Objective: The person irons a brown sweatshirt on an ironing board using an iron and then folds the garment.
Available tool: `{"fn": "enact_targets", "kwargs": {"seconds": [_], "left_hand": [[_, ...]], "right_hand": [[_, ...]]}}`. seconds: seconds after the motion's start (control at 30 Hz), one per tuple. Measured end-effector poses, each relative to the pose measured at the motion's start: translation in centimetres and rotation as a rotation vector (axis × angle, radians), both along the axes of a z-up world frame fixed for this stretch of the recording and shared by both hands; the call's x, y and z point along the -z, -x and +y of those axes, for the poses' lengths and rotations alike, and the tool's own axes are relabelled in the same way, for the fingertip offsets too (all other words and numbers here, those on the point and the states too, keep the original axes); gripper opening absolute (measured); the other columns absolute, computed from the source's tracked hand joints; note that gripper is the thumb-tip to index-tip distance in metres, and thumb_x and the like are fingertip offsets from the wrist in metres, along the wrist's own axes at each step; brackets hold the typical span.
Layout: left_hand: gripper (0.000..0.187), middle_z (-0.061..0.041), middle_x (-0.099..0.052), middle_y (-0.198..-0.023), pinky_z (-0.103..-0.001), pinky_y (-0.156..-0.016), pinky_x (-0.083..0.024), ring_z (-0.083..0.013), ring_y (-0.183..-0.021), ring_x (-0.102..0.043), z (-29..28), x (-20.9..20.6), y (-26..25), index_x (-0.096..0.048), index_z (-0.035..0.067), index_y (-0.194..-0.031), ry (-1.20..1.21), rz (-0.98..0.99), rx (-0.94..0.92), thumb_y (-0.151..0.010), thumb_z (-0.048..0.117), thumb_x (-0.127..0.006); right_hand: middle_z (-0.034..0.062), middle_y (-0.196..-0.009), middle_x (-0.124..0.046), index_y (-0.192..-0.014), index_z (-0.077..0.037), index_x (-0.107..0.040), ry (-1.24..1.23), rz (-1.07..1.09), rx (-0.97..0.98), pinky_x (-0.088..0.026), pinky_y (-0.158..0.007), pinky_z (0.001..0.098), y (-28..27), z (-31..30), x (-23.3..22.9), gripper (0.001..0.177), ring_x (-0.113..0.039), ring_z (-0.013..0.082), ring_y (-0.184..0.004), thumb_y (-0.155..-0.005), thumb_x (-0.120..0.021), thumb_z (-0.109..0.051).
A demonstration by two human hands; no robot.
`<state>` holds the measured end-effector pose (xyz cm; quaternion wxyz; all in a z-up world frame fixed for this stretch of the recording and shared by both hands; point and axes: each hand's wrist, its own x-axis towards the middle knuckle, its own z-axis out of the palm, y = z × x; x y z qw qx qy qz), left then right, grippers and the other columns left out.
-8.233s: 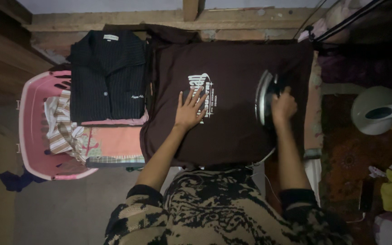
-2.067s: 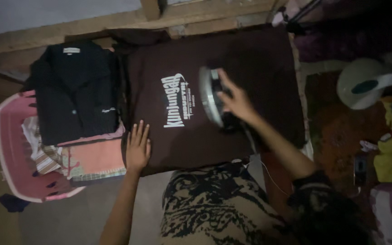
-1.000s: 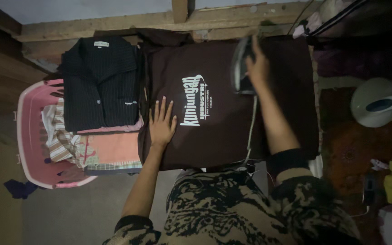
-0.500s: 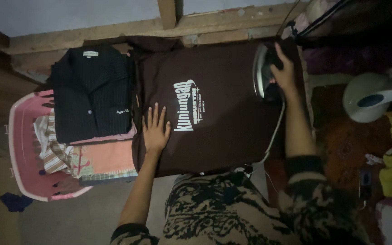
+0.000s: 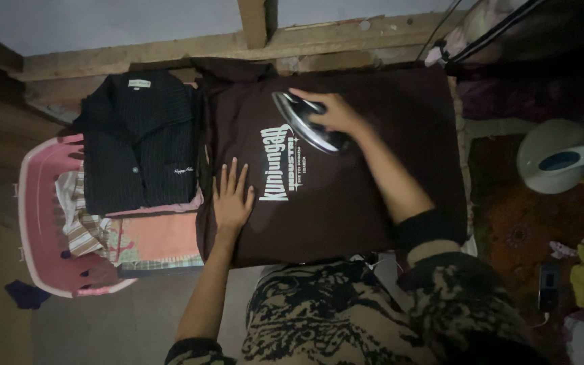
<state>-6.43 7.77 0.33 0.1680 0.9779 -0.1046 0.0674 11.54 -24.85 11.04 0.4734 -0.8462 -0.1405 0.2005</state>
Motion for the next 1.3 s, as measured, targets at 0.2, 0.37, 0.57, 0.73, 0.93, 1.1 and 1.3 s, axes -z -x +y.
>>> {"fn": "enact_targets", "kwargs": {"seconds": [0.2,0.37,0.57,0.73,0.93,1.1,1.3], "left_hand": [[0.06,-0.004,-0.027,-0.171,-0.054,-0.126,-0.02,-0.0296,-0.157,-0.025,0.1,0.0,0.0,-0.043,0.022,-0.158,-0.003,0.006,0.008,-0.1,0.037,-0.051],[0.061,-0.005,-0.027,-0.17,-0.053,-0.125,-0.021,-0.0301,-0.156,-0.025,0.2,0.0,-0.1,-0.043,0.022,-0.158,0.001,0.019,0.008,-0.1,0.037,-0.051],[0.06,-0.005,-0.028,-0.17,-0.054,-0.125,-0.021,-0.03,-0.157,-0.025,0.2,-0.3,0.1,-0.043,0.022,-0.158,-0.008,0.029,0.008,-0.101,0.037,-0.051],[0.06,-0.005,-0.028,-0.17,-0.054,-0.125,-0.022,-0.0299,-0.156,-0.026,0.1,-0.4,0.2,-0.044,0.023,-0.158,-0.015,0.026,0.004,-0.1,0.036,-0.05],[0.06,-0.005,-0.027,-0.171,-0.055,-0.125,-0.022,-0.0304,-0.157,-0.026,0.2,-0.3,-0.1,-0.043,0.022,-0.158,-0.019,0.021,0.011,-0.101,0.036,-0.051],[0.061,-0.006,-0.028,-0.17,-0.054,-0.124,-0.023,-0.0314,-0.156,-0.027,0.2,-0.4,0.0,-0.044,0.021,-0.158,-0.006,0.003,0.017,-0.1,0.035,-0.052],[0.059,-0.006,-0.031,-0.169,-0.054,-0.124,-0.026,-0.032,-0.154,-0.031,-0.1,-0.8,0.3,-0.047,0.021,-0.156,0.045,-0.029,-0.012,-0.099,0.034,-0.054]], "right_hand": [[0.014,-0.124,-0.075,-0.155,-0.044,-0.045,0.114,-0.185,0.223,-0.061,-0.063,0.0239,-2.3,0.1,2.1,0.083,-0.071,0.0129,-0.069,-0.088,-0.068,-0.001],[0.0151,-0.151,-0.054,-0.153,-0.036,-0.046,-0.045,-0.252,0.508,-0.064,-0.057,0.0289,-3.4,-6.8,3.0,0.083,-0.076,0.0194,-0.083,-0.085,-0.065,0.008],[0.0171,-0.151,-0.06,-0.154,-0.019,-0.05,0.101,-0.268,0.793,-0.062,-0.055,0.0288,-1.7,-18.7,6.1,0.068,-0.075,0.0201,-0.087,-0.091,-0.066,0.003],[0.0204,-0.153,-0.055,-0.159,-0.02,-0.047,0.023,-0.39,0.861,-0.058,-0.053,0.0285,5.0,-23.0,6.1,0.077,-0.067,0.0175,-0.089,-0.089,-0.059,0.01],[0.0169,-0.143,-0.065,-0.162,-0.024,-0.046,0.061,-0.355,0.891,-0.059,-0.054,0.0249,5.6,-23.6,6.8,0.08,-0.069,0.0151,-0.085,-0.091,-0.061,0.01],[0.0161,-0.144,-0.064,-0.163,-0.024,-0.043,-0.096,-0.345,0.845,-0.054,-0.05,0.0254,0.1,-25.2,8.1,0.081,-0.067,0.0146,-0.079,-0.092,-0.059,0.011],[0.0097,-0.167,-0.039,-0.161,-0.015,-0.04,-0.148,-0.272,0.674,-0.052,-0.048,0.0231,3.9,-22.1,5.1,0.08,-0.068,0.0112,-0.082,-0.087,-0.054,0.014]]}}
